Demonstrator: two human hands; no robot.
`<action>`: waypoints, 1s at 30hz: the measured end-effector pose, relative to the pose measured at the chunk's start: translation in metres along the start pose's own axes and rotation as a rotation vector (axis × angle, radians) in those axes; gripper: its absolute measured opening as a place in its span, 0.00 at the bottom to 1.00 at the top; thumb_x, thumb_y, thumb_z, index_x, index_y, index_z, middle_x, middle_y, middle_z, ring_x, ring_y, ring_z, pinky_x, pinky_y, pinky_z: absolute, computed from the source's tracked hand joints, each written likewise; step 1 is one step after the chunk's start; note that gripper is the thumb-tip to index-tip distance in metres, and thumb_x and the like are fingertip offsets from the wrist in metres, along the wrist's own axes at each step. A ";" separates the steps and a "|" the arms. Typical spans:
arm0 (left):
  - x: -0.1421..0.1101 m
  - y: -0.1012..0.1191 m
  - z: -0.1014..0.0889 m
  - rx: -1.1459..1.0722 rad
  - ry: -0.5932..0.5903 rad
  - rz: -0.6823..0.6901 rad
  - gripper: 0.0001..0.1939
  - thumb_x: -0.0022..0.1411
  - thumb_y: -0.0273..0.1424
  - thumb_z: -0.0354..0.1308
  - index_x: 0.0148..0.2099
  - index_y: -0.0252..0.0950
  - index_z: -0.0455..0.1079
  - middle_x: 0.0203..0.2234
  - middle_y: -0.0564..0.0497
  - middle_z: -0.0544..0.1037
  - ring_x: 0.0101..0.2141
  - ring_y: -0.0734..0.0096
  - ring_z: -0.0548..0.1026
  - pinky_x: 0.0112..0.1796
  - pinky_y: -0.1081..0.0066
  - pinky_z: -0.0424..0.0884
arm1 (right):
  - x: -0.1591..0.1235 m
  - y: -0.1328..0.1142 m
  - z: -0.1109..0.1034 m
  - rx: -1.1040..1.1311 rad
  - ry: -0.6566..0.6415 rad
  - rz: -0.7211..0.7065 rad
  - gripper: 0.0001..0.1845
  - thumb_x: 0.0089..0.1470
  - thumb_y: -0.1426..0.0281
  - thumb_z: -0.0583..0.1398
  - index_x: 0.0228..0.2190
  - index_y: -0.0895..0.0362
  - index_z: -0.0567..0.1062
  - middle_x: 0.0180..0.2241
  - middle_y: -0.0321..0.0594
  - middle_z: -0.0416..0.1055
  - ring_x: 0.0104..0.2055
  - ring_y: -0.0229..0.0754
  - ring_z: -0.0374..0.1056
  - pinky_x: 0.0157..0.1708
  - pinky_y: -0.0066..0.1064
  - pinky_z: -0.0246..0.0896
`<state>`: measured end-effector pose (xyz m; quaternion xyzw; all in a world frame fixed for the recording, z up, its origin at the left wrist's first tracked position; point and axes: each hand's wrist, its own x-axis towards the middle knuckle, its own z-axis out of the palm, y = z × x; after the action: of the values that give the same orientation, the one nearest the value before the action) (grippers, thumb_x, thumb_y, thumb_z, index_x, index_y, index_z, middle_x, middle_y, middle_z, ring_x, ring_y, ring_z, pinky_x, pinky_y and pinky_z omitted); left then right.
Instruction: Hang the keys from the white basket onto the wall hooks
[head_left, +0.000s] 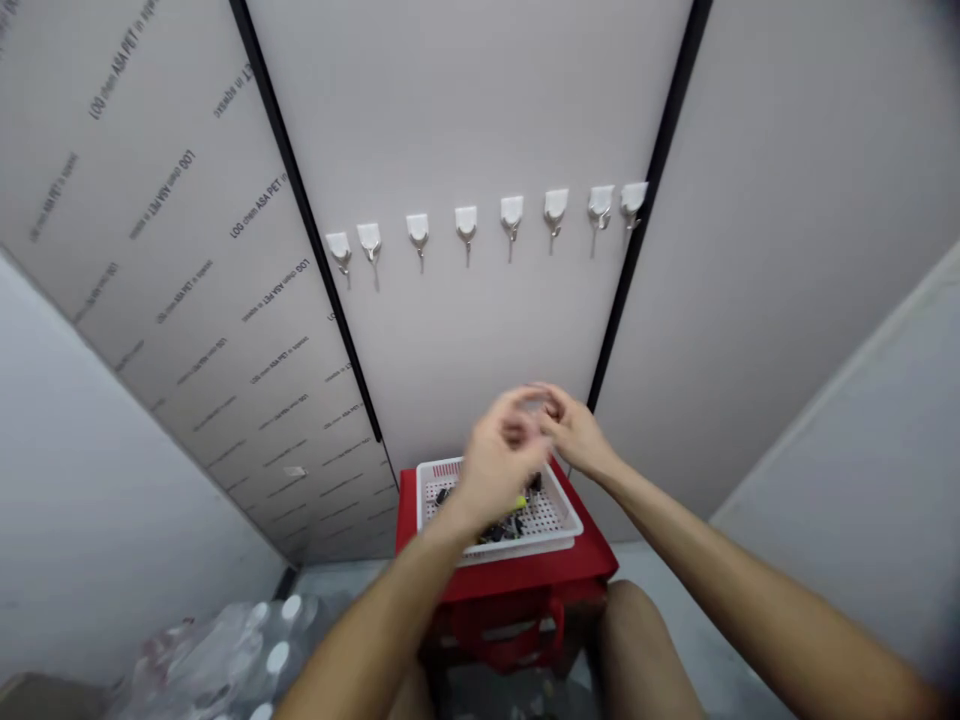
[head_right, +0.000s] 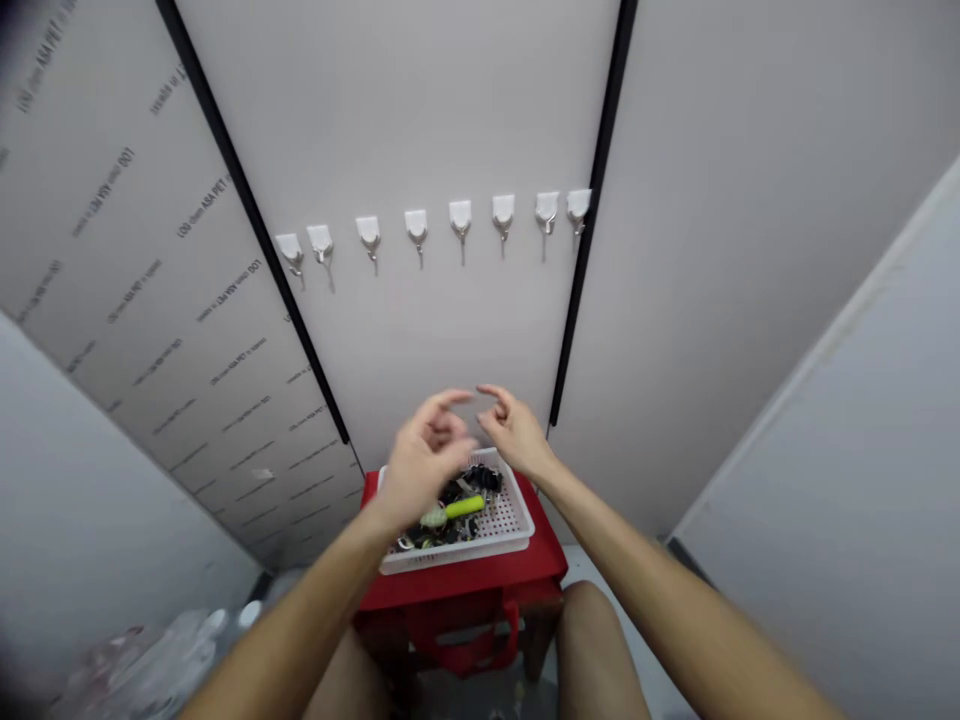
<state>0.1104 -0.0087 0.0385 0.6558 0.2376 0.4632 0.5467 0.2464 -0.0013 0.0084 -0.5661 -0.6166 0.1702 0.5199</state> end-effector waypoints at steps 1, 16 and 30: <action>0.008 0.001 -0.006 -0.033 0.029 0.021 0.28 0.42 0.19 0.49 0.47 0.42 0.51 0.15 0.59 0.60 0.18 0.83 0.58 0.20 0.78 0.56 | 0.004 -0.010 -0.006 0.044 0.049 -0.032 0.23 0.42 0.71 0.50 0.43 0.57 0.55 0.13 0.28 0.52 0.14 0.29 0.47 0.15 0.23 0.46; 0.040 0.035 -0.028 -0.250 -0.075 0.314 0.39 0.43 0.20 0.47 0.53 0.45 0.29 0.14 0.61 0.56 0.16 0.86 0.53 0.18 0.81 0.50 | 0.024 -0.080 -0.014 0.394 0.072 -0.342 0.37 0.41 0.75 0.49 0.48 0.50 0.33 0.16 0.27 0.54 0.15 0.29 0.47 0.14 0.23 0.46; 0.026 -0.035 -0.054 0.229 0.004 0.077 0.34 0.43 0.24 0.48 0.53 0.39 0.38 0.17 0.59 0.62 0.16 0.84 0.57 0.20 0.79 0.56 | -0.001 -0.015 0.011 0.014 -0.182 -0.067 0.28 0.40 0.74 0.49 0.47 0.55 0.49 0.17 0.30 0.60 0.16 0.29 0.51 0.18 0.23 0.49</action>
<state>0.0824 0.0493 0.0128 0.7217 0.2648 0.4548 0.4496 0.2296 -0.0025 0.0157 -0.5239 -0.6787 0.2078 0.4709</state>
